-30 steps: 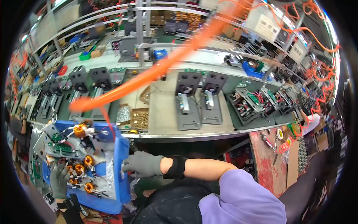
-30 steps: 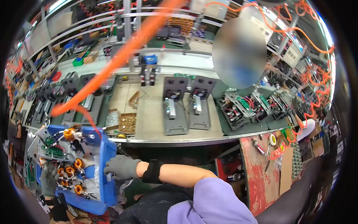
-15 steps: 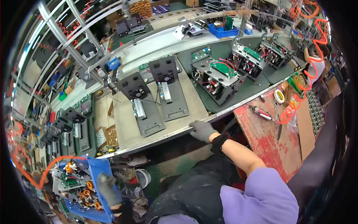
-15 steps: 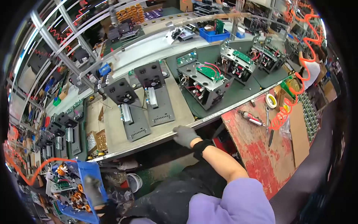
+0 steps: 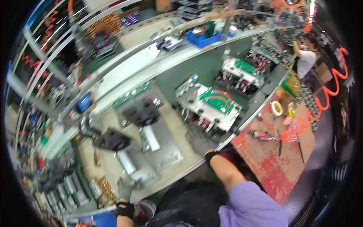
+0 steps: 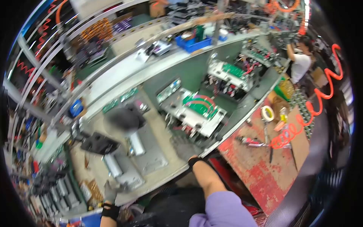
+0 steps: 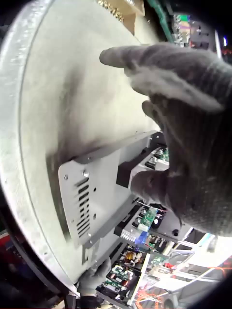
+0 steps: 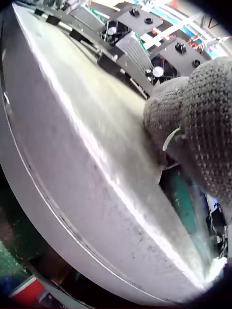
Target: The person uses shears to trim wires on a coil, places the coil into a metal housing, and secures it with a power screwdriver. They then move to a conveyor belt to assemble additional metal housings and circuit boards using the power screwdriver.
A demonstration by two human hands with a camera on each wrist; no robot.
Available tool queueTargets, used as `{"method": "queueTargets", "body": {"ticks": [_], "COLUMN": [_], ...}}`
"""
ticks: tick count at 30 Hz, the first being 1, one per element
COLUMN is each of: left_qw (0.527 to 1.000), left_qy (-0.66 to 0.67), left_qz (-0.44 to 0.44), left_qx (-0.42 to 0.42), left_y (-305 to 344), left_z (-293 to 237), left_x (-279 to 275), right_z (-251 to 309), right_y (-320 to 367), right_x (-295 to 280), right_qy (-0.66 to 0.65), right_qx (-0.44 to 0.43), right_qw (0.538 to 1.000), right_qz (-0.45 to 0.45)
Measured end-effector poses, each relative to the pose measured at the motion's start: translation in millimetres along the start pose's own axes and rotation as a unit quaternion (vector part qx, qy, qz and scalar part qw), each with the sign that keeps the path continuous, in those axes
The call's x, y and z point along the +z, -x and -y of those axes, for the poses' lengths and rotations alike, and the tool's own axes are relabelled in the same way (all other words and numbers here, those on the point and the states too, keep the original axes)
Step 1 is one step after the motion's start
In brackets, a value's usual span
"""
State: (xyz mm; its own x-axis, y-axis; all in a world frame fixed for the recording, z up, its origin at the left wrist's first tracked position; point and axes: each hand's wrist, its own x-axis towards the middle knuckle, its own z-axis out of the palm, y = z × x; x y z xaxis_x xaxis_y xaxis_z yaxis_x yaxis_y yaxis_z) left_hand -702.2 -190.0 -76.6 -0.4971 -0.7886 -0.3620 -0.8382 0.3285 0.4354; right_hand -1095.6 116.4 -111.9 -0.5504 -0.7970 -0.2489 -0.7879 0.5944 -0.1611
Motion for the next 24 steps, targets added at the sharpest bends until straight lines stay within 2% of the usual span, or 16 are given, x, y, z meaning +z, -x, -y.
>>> {"method": "queueTargets", "body": {"ticks": [1, 3, 5, 7, 9, 10, 12, 13, 14, 15, 16, 17, 18, 21, 23, 24], "left_qw": [0.997, 0.992, 0.98, 0.968, 0.963, 0.959, 0.968, 0.97, 0.973, 0.974, 0.974, 0.974, 0.975, 0.977, 0.978, 0.975], "left_qy": [-0.079, -0.098, -0.137, -0.164, -0.167, -0.198, -0.081, -0.063, -0.081, -0.109, -0.129, -0.142, -0.148, -0.147, -0.129, -0.129], "left_qz": [-0.003, 0.079, 0.144, 0.179, 0.196, 0.196, 0.234, 0.232, 0.214, 0.194, 0.178, 0.162, 0.148, 0.092, 0.038, -0.022], "left_qx": [0.025, 0.028, -0.022, -0.06, -0.075, -0.052, -0.036, -0.031, -0.032, -0.037, -0.051, -0.065, -0.08, -0.127, -0.158, -0.177], "left_y": [-17.6, -47.6, -45.6, -39.5, -40.9, -42.0, -45.6, -41.0, -38.3, -36.2, -32.0, -30.3, -28.4, -23.7, -17.4, -10.4], "left_z": [1.6, 8.8, -18.1, -42.1, -47.7, -38.8, -15.0, -13.8, -25.9, -36.1, -46.3, -55.1, -62.1, -77.9, -82.2, -90.6], "left_x": [8.8, 22.4, 19.1, 12.2, 10.0, 14.2, 25.6, 21.9, 18.8, 15.8, 12.6, 11.3, 10.2, 13.6, 20.5, 25.2], "right_z": [-8.6, -8.5, -9.7, -16.4, -24.6, -33.1, -49.5, -58.6, -67.2, -66.1, -75.4, -101.0, -107.6, -127.6, -117.0, -109.7], "right_y": [-4.1, -1.4, -2.2, -2.4, -1.7, -1.8, -2.6, -11.0, -21.7, -18.1, -13.6, -2.3, -1.8, 0.3, -6.0, -9.8], "right_x": [17.9, 0.2, -11.1, 4.4, -3.1, -1.1, -1.6, 5.4, -14.1, -35.9, -25.3, 25.2, 13.7, 18.1, -0.8, -3.4], "right_qy": [-0.001, -0.006, -0.013, -0.058, -0.059, -0.044, 0.031, 0.027, 0.018, 0.001, 0.097, 0.04, 0.01, 0.006, -0.023, -0.046], "right_qx": [-0.009, -0.001, 0.012, 0.013, 0.016, 0.014, -0.008, 0.01, 0.026, 0.043, -0.011, 0.016, 0.051, 0.036, 0.062, 0.094], "right_qw": [0.999, 1.0, 0.999, 0.998, 0.998, 0.999, 0.996, 0.995, 0.999, 0.998, 0.995, 0.993, 0.998, 0.994, 0.991, 0.978], "right_qz": [-0.049, -0.009, 0.032, -0.025, -0.016, -0.018, -0.084, -0.1, 0.007, 0.036, -0.001, -0.109, -0.034, -0.104, -0.12, -0.181]}}
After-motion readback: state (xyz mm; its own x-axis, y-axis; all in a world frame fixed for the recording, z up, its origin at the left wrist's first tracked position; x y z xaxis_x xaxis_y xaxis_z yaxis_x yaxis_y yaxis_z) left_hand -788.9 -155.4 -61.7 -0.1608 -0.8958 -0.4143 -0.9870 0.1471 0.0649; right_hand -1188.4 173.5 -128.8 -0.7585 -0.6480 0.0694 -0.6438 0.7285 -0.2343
